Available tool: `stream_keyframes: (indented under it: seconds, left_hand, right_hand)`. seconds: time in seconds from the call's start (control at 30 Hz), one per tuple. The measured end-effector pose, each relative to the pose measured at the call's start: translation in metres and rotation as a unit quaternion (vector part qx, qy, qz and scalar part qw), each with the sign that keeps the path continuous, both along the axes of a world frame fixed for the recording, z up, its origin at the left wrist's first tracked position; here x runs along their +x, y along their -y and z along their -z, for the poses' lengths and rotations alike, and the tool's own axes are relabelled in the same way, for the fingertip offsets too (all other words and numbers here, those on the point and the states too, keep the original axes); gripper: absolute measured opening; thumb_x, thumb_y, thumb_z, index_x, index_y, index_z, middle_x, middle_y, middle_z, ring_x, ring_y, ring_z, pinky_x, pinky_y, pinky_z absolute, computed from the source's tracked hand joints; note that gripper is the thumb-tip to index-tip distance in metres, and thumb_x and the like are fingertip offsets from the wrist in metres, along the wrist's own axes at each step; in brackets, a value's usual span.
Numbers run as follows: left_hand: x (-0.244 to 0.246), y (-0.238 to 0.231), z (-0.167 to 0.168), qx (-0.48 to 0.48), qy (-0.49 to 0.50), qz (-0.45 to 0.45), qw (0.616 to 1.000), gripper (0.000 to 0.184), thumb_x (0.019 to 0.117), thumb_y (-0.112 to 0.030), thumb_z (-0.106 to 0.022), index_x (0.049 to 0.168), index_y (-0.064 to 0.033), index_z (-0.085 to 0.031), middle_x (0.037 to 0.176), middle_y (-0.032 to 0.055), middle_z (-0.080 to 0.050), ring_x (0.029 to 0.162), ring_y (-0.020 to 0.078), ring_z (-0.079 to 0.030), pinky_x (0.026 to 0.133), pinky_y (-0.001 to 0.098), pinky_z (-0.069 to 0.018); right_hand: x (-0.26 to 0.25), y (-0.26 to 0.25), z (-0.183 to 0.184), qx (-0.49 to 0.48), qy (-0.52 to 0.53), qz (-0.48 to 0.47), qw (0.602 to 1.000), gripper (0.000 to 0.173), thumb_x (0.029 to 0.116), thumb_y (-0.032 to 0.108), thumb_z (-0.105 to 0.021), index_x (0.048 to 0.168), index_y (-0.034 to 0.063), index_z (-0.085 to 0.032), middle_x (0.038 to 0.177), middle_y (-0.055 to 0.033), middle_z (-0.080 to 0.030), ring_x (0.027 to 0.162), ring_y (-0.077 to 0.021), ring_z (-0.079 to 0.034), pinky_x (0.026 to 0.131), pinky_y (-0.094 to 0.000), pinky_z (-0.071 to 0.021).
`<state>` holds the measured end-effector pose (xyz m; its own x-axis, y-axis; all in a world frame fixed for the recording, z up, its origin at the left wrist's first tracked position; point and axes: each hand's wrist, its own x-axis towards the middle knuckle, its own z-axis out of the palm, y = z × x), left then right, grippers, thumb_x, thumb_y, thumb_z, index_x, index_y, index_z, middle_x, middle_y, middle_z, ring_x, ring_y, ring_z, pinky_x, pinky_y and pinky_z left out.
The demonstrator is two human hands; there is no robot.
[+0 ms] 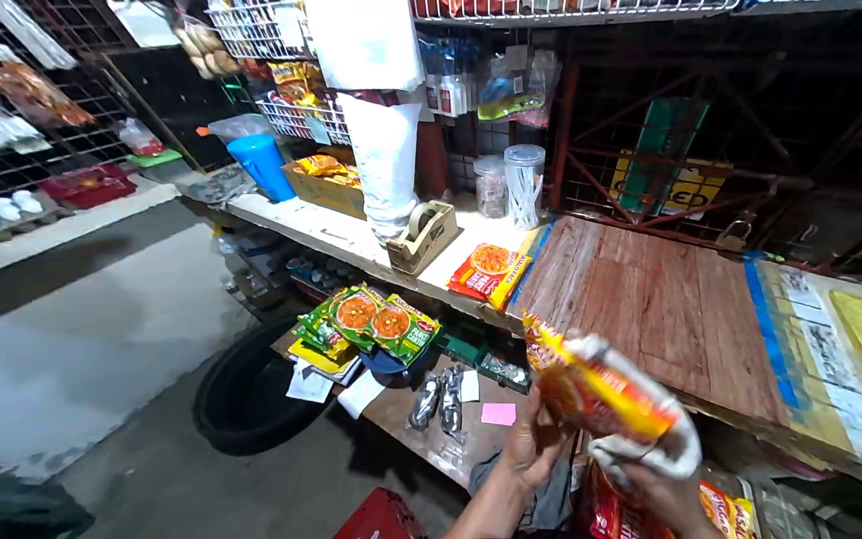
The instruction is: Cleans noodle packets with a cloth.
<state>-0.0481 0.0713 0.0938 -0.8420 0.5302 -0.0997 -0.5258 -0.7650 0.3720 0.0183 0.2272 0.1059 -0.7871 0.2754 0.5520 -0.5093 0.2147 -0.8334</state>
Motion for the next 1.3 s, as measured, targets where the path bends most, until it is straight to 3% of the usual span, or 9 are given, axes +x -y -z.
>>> stream_keyframes:
  seconds: [0.1,0.2,0.4,0.6,0.73,0.83,1.07,1.2,1.3]
  left_hand:
    - [0.002,-0.003,0.0,-0.045,0.011,-0.029,0.999,0.063,0.0595,-0.042,-0.097,0.107,-0.0108,-0.069,0.096,0.0063,-0.076,0.09,0.0165,-0.074,0.084,0.0341,-0.0611]
    - [0.002,-0.008,-0.006,-0.01,0.012,-0.039,0.999,0.06,0.064,-0.031,-0.095,0.11,-0.0088,-0.065,0.1,0.01,-0.076,0.094,0.0203,-0.074,0.086,0.0391,-0.0615]
    - [-0.008,-0.009,-0.005,0.076,0.107,-0.083,0.988,0.032,0.1012,-0.03,-0.054,0.121,-0.0063,-0.061,0.111,0.0187,-0.072,0.102,0.0324,-0.072,0.089,0.0502,-0.0598]
    - [-0.012,-0.01,-0.003,0.031,0.112,-0.155,0.981,0.027,0.1066,-0.021,-0.04,0.122,-0.0057,-0.057,0.11,0.016,-0.072,0.101,0.0286,-0.072,0.089,0.0462,-0.0604]
    - [-0.004,-0.028,-0.002,-0.007,0.109,-0.136,0.985,0.031,0.1106,-0.026,-0.035,0.126,-0.0069,-0.054,0.109,0.0111,-0.072,0.101,0.0222,-0.072,0.089,0.0402,-0.0603]
    - [0.001,-0.034,0.002,-0.02,0.099,-0.13,0.986,0.023,0.1063,-0.015,-0.042,0.124,-0.0057,-0.054,0.106,0.0125,-0.072,0.097,0.0225,-0.073,0.087,0.0402,-0.0611]
    - [0.006,-0.027,0.015,-0.202,0.02,-0.105,0.973,0.031,0.1094,-0.018,-0.039,0.134,-0.0004,-0.046,0.11,0.0124,-0.071,0.099,0.0205,-0.072,0.089,0.0393,-0.0605]
    - [0.019,-0.04,0.012,-0.239,0.007,-0.081,0.968,0.035,0.1125,-0.025,-0.025,0.124,-0.0057,-0.051,0.095,0.0021,-0.072,0.087,0.0092,-0.071,0.08,0.0288,-0.0601]
    - [0.026,-0.048,0.016,-0.261,0.003,-0.055,0.964,0.037,0.111,-0.018,-0.019,0.113,-0.0072,-0.054,0.087,-0.0002,-0.07,0.082,0.0068,-0.069,0.077,0.0263,-0.0591]
  right_hand:
    - [-0.004,0.01,-0.015,-0.253,0.134,-0.009,0.958,0.038,0.0748,-0.01,-0.066,0.106,0.0111,-0.06,0.085,0.0092,-0.075,0.076,-0.0014,-0.071,0.073,-0.0219,-0.0614]
    - [-0.01,0.014,-0.004,-0.309,0.172,-0.015,0.935,0.035,0.0782,-0.006,-0.065,0.109,0.0087,-0.059,0.084,0.007,-0.074,0.075,-0.002,-0.071,0.071,-0.0209,-0.0606]
    - [-0.017,-0.025,0.028,-0.108,0.231,0.036,0.966,0.076,0.0625,0.003,-0.079,0.132,-0.0085,-0.051,0.105,-0.0033,-0.071,0.092,-0.0012,-0.069,0.085,-0.0197,-0.0584]
    - [-0.01,-0.038,0.011,-0.093,0.144,0.166,0.971,0.096,0.0619,0.023,-0.09,0.138,-0.0118,-0.042,0.117,-0.0071,-0.067,0.102,0.0015,-0.066,0.091,-0.0172,-0.0556]
    - [-0.008,0.002,0.016,0.144,0.11,0.122,0.976,0.101,0.0776,0.067,-0.07,0.139,-0.0108,-0.053,0.147,-0.0364,-0.045,0.134,-0.0352,-0.052,0.109,-0.0456,-0.0452]
    - [-0.037,0.002,0.04,0.105,0.036,0.128,0.986,0.068,0.0964,0.057,-0.056,0.129,-0.0017,-0.065,0.149,-0.0255,-0.049,0.143,-0.0223,-0.046,0.117,-0.0348,-0.0386]
    - [-0.043,-0.046,0.019,0.123,-0.001,0.193,0.973,0.047,0.0985,0.035,-0.053,0.116,-0.0053,-0.071,0.126,-0.0214,-0.066,0.123,-0.0136,-0.06,0.107,-0.0252,-0.0455]
    - [-0.024,-0.015,0.021,0.349,-0.019,0.113,0.93,0.055,0.1007,0.053,-0.046,0.128,0.013,-0.071,0.14,-0.0175,-0.062,0.137,-0.0356,-0.052,0.113,-0.0551,-0.0403]
    - [-0.03,-0.012,0.049,0.409,-0.034,0.122,0.904,0.051,0.0991,0.055,-0.046,0.133,0.0221,-0.065,0.142,-0.0102,-0.062,0.137,-0.0305,-0.053,0.111,-0.0511,-0.0426]
